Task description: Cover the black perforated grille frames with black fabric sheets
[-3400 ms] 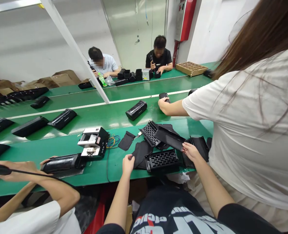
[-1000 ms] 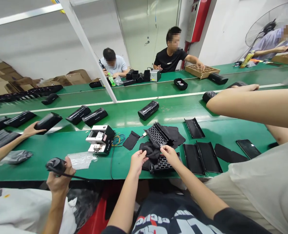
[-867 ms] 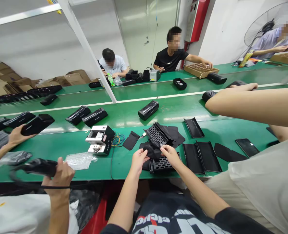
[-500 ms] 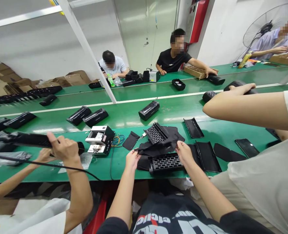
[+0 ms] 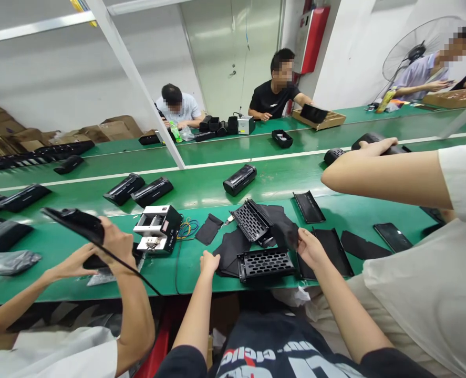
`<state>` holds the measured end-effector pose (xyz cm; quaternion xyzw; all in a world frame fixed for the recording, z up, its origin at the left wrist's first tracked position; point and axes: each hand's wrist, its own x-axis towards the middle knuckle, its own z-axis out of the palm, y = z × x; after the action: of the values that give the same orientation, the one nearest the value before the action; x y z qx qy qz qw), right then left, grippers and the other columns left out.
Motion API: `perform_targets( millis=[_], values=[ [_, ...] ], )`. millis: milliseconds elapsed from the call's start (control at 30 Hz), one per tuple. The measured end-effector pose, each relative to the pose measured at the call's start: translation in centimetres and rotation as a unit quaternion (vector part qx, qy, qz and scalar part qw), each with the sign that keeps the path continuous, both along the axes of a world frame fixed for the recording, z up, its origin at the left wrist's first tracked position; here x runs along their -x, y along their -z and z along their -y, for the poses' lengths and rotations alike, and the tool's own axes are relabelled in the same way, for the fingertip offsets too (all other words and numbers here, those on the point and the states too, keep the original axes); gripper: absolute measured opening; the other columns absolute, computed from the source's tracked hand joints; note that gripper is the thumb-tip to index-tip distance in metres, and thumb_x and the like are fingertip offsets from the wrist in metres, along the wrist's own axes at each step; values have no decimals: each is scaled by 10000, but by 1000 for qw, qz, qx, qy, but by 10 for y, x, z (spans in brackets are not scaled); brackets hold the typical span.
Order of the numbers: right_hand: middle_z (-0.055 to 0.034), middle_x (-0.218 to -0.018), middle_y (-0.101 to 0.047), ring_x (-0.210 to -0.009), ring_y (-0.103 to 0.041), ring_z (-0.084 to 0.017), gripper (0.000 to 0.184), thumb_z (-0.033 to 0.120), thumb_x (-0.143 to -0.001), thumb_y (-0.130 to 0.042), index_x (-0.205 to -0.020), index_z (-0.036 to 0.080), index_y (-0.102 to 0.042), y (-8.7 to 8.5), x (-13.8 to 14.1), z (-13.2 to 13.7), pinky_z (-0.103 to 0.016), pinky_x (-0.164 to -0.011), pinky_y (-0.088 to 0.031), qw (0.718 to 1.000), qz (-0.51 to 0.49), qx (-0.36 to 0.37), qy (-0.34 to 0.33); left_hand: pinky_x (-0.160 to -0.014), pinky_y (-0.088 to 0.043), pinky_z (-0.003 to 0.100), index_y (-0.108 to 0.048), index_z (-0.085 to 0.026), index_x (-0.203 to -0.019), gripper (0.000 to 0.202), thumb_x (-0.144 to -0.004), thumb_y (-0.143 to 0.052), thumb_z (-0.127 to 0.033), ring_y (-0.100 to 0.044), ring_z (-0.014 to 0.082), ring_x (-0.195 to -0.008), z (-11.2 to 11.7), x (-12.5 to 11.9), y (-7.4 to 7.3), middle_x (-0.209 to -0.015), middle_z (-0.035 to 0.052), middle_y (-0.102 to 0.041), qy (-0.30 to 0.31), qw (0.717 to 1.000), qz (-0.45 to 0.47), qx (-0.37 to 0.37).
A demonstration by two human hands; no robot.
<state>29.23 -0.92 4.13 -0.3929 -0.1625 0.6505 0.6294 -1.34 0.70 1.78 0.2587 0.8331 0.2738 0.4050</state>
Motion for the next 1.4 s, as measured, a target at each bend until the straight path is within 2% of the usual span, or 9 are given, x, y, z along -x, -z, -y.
perform_targets(
  millis=[100,200,333,433,667,1000,1167,1300,1400],
  values=[
    [9,-761,-653,-683,-608,-108,188,279,-635,-663,-774,193,-569,-9,8,8,-205,-615,-482,998,-13,-13,-57,-968,-213,451,-315,-130,-1229,706,-601,-631,-192,-180,318,-1242,5,-16,-17,-1311,214,-255,98,990,-80,-70],
    [5,-831,-658,-763,-609,-122,177,261,-666,-633,-827,202,-589,-20,20,11,-233,-696,-481,994,-52,-44,-86,-960,-255,378,-317,-135,-1233,676,-646,-617,-289,-285,256,-1208,18,-50,-31,-1289,195,-314,207,962,70,-165],
    [20,-821,-666,-761,-613,-114,111,246,-704,-589,-808,216,-614,-33,37,15,-231,-710,-486,987,-126,-45,-91,-826,-396,340,-465,-167,-1105,498,-676,-587,-389,-503,215,-1023,41,-95,-43,-1168,147,-491,187,860,464,-101],
    [27,-808,-670,-745,-617,-109,97,256,-730,-554,-795,226,-621,-39,42,19,-221,-669,-495,979,-166,-27,-116,-717,-449,288,-557,-163,-925,294,-681,-602,-320,-591,166,-832,50,-103,-57,-954,87,-620,100,810,567,-114],
    [22,-776,-673,-752,-614,-94,110,215,-745,-510,-776,202,-615,-26,41,21,-208,-684,-491,980,-178,54,-72,-588,-473,249,-561,-143,-852,209,-678,-601,-250,-610,131,-619,43,-79,-85,-763,60,-652,57,855,496,-143],
    [43,-587,-581,-523,-540,-98,209,352,-626,-625,-712,195,-518,-8,11,21,-202,-485,-419,979,176,48,91,-862,-366,355,-563,-167,-952,317,-663,-602,-290,-491,221,-1040,53,-77,-47,-1134,136,-520,71,931,347,-89],
    [-24,-743,-594,-677,-542,-143,153,330,-715,-524,-727,177,-534,-31,53,34,-273,-637,-428,894,427,-123,-53,-813,-400,358,-556,-198,-1005,389,-654,-610,-358,-493,216,-1018,55,-103,-63,-1099,100,-547,144,869,463,-102],
    [-73,-953,-579,-932,-500,-196,126,232,-740,-478,-809,204,-580,-36,84,50,-366,-835,-377,823,488,-257,-136,-750,-431,277,-542,-193,-1021,431,-611,-658,-250,-567,156,-838,59,-114,-64,-914,51,-621,44,851,504,-141],
    [-75,-1048,-541,-1016,-459,-199,178,204,-750,-444,-834,221,-601,-28,85,58,-391,-896,-336,819,465,-290,-172,-715,-442,252,-564,-164,-988,344,-650,-608,-208,-583,140,-772,60,-110,-60,-863,52,-637,-28,857,490,-155]
  ],
)
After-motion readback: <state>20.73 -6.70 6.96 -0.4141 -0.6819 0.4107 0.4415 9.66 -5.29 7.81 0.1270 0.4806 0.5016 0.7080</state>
